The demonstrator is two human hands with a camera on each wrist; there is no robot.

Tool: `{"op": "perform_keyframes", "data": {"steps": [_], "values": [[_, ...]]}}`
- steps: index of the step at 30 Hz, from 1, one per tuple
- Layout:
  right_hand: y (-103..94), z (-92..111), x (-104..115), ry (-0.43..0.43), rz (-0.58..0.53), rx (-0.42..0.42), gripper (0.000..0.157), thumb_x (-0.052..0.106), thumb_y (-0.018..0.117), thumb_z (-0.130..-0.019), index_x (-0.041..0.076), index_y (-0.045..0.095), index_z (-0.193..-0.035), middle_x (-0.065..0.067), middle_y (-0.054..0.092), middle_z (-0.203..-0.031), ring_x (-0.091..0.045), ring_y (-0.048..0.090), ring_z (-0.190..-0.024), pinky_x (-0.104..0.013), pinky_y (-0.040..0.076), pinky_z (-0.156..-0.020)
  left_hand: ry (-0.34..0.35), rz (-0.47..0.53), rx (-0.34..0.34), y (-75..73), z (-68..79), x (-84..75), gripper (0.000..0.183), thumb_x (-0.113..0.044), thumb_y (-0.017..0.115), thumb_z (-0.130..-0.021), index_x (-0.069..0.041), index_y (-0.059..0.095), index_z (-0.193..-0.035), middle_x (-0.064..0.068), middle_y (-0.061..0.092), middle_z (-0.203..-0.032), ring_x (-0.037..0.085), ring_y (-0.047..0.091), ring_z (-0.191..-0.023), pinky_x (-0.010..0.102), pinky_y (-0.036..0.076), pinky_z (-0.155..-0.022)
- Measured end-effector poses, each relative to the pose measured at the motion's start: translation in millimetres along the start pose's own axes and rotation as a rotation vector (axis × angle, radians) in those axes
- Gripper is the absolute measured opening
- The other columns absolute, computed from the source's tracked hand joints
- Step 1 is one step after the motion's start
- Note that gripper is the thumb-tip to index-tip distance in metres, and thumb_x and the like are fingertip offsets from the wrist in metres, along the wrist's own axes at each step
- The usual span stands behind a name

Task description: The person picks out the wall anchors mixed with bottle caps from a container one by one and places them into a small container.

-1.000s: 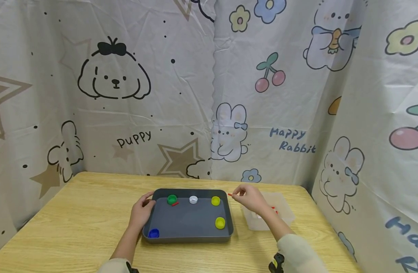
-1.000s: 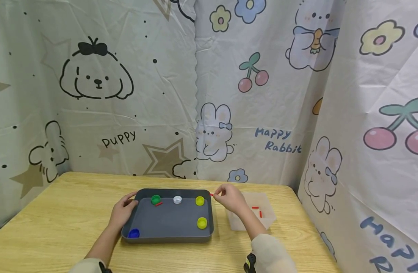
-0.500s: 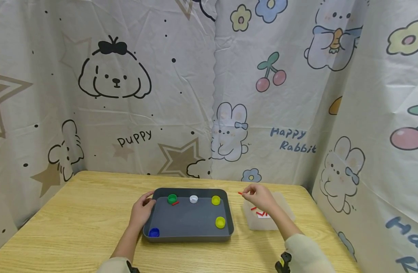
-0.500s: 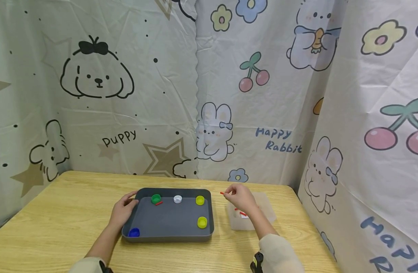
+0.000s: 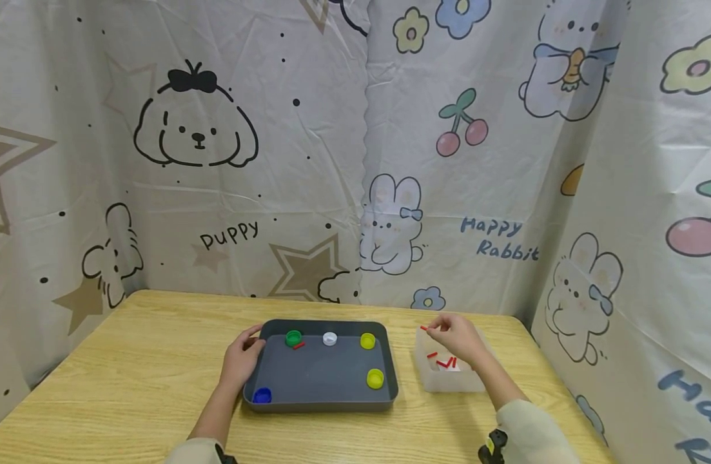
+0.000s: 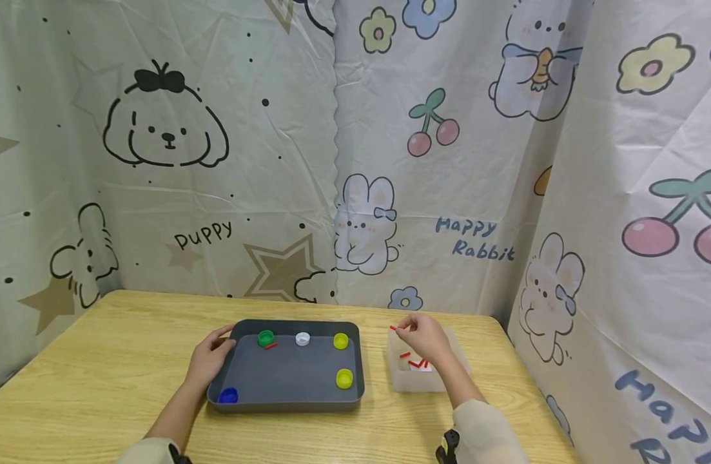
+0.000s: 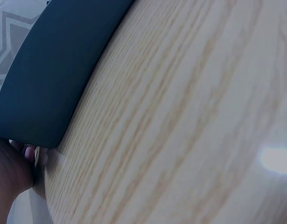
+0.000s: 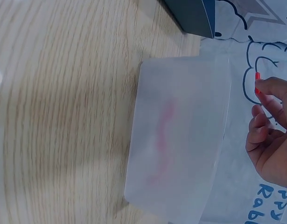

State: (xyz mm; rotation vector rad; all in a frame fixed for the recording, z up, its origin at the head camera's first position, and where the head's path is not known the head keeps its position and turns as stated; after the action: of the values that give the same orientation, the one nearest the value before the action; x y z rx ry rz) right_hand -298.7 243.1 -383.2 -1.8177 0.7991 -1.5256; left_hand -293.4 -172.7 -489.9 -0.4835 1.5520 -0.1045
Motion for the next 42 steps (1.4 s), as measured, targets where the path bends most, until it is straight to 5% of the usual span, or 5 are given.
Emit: {"op": "perform_keyframes", "data": {"steps": [10,42], "values": [[-9.6,4.0,-10.3,0.028,-0.008,-0.024,0.013,0.018,0.064,-0.086,0.005,0.067,-0.088,-0.004,0.055,-0.076,-0.014,0.047,-0.059,-0.027,0.041,-0.053,0.007,0.012,-0.005,-0.7,2.6,-2.4,0.041,-0.019,0.047,-0.095,-0.013,0.048,-0.136,0.020,0.055,-0.121,0.030,0.052,-0.110,0.041,0.043,-0.088],[-29.4,16.4,-53.7,0.108,0.003,-0.061,0.019,0.017,0.062,-0.086,0.000,0.066,-0.091,-0.005,0.054,-0.076,-0.017,0.045,-0.071,-0.029,0.037,-0.060,-0.014,0.012,0.014,-0.5,0.5,-0.5,0.042,-0.020,0.047,-0.096,-0.014,0.047,-0.137,0.020,0.054,-0.125,0.029,0.051,-0.113,0.039,0.042,-0.089]]}}
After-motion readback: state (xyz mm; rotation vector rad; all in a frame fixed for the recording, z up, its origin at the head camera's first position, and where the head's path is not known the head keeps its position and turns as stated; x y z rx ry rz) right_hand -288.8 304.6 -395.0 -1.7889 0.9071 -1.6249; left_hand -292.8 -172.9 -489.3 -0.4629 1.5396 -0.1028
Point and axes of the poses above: each hand's wrist, its own z-axis away from the middle knuckle, its own y-axis out of the palm, x = y × z, the point moved 3 cm from there along -z, towards the middle knuckle
